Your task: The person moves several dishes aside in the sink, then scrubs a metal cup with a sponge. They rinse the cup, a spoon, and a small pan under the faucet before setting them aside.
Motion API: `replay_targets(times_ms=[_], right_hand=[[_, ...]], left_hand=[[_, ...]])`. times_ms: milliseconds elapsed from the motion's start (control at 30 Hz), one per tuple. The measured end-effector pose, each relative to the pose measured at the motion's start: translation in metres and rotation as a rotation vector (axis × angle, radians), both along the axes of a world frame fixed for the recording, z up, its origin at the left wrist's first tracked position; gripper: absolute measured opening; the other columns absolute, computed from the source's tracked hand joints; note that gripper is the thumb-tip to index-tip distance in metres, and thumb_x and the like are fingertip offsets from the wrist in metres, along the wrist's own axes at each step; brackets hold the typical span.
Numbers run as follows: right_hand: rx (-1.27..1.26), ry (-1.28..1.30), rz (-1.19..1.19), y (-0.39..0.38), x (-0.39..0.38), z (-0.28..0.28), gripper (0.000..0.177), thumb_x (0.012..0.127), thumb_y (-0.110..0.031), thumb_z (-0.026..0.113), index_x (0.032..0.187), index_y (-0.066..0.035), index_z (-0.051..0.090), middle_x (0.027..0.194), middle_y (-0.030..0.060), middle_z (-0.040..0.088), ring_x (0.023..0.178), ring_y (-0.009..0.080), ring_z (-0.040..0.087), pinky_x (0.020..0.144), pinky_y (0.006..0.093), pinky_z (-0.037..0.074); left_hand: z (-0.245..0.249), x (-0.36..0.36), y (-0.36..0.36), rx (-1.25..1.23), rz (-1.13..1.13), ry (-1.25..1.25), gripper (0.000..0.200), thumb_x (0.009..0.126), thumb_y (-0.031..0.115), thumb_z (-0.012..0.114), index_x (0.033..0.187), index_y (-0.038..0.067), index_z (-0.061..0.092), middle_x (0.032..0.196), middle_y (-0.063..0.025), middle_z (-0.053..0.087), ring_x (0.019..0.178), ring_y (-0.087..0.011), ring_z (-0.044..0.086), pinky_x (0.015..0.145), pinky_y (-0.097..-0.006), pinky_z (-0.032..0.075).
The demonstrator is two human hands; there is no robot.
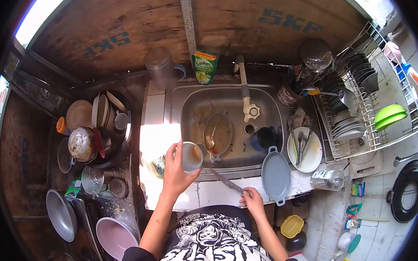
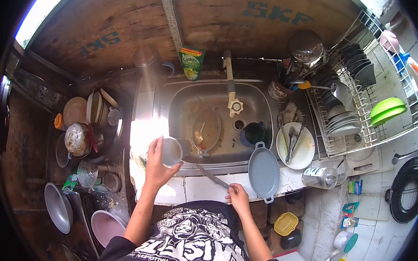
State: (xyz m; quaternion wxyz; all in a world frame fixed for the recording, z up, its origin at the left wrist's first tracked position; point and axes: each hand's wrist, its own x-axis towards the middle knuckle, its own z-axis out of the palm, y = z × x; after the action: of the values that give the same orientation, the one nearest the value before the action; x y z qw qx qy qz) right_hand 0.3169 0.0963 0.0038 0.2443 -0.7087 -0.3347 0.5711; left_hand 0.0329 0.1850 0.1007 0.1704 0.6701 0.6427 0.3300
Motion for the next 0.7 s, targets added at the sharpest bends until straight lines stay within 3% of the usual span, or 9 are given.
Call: replay_targets(times_ms=[133, 167, 400, 533, 567, 700], right_hand=[[0.415, -0.581, 0.168, -0.018, 0.004, -0.005, 0.036, 0.084, -0.008, 0.063, 0.118, -0.003, 0.054, 0.104, 0.0168, 0.058, 0.08, 0.0221, 0.066, 0.072, 0.032, 0.054], [0.334, -0.497, 0.134, -0.017, 0.004, -0.002, 0.039, 0.08, -0.004, 0.064, 0.117, 0.0, 0.055, 0.114, 0.0181, 0.052, 0.083, 0.0245, 0.065, 0.072, 0.0312, 0.055], [0.472, -0.5, 0.118, -0.019, 0.0, -0.019, 0.044, 0.079, -0.002, 0.063, 0.121, 0.0, 0.051, 0.129, 0.0186, 0.044, 0.094, 0.0275, 0.062, 0.077, 0.0353, 0.053], [0.493, -0.426, 0.101, 0.01, 0.001, 0.019, 0.04, 0.079, 0.0, 0.065, 0.118, 0.0, 0.055, 0.124, 0.0174, 0.051, 0.084, 0.0228, 0.066, 0.069, 0.0302, 0.055], [0.566, -0.416, 0.071, 0.023, 0.003, 0.025, 0.037, 0.081, -0.003, 0.065, 0.117, 0.0, 0.057, 0.116, 0.0163, 0.058, 0.08, 0.0202, 0.068, 0.064, 0.0279, 0.053], [0.694, -0.44, 0.088, 0.12, 0.006, 0.098, 0.037, 0.082, -0.009, 0.066, 0.117, 0.0, 0.056, 0.104, 0.0152, 0.062, 0.071, 0.0175, 0.064, 0.057, 0.0267, 0.05]], left_hand=[[-0.024, 0.03, 0.031, -0.05, -0.138, -0.063, 0.091, 0.062, 0.015, 0.082, 0.137, -0.001, 0.035, 0.131, -0.0228, 0.039, 0.12, -0.0391, 0.042, 0.099, -0.0428, 0.042], [-0.034, 0.04, 0.041, -0.064, -0.156, -0.06, 0.09, 0.062, 0.015, 0.082, 0.137, -0.001, 0.035, 0.131, -0.0226, 0.039, 0.12, -0.0392, 0.042, 0.099, -0.0426, 0.042], [-0.084, 0.097, 0.089, -0.225, -0.175, -0.077, 0.088, 0.061, 0.016, 0.079, 0.135, -0.002, 0.036, 0.133, -0.0212, 0.039, 0.123, -0.0393, 0.04, 0.102, -0.0435, 0.039], [-0.1, 0.118, 0.114, -0.229, -0.167, -0.085, 0.088, 0.061, 0.017, 0.078, 0.136, 0.0, 0.036, 0.136, -0.0207, 0.037, 0.126, -0.0391, 0.038, 0.104, -0.0433, 0.038], [-0.103, 0.122, 0.121, -0.223, -0.166, -0.09, 0.088, 0.06, 0.017, 0.078, 0.136, 0.0, 0.036, 0.136, -0.0209, 0.037, 0.126, -0.0393, 0.038, 0.104, -0.0435, 0.037], [-0.104, 0.131, 0.142, -0.206, -0.216, -0.132, 0.089, 0.06, 0.016, 0.078, 0.136, 0.0, 0.035, 0.134, -0.0214, 0.038, 0.124, -0.0398, 0.039, 0.103, -0.0443, 0.038]])
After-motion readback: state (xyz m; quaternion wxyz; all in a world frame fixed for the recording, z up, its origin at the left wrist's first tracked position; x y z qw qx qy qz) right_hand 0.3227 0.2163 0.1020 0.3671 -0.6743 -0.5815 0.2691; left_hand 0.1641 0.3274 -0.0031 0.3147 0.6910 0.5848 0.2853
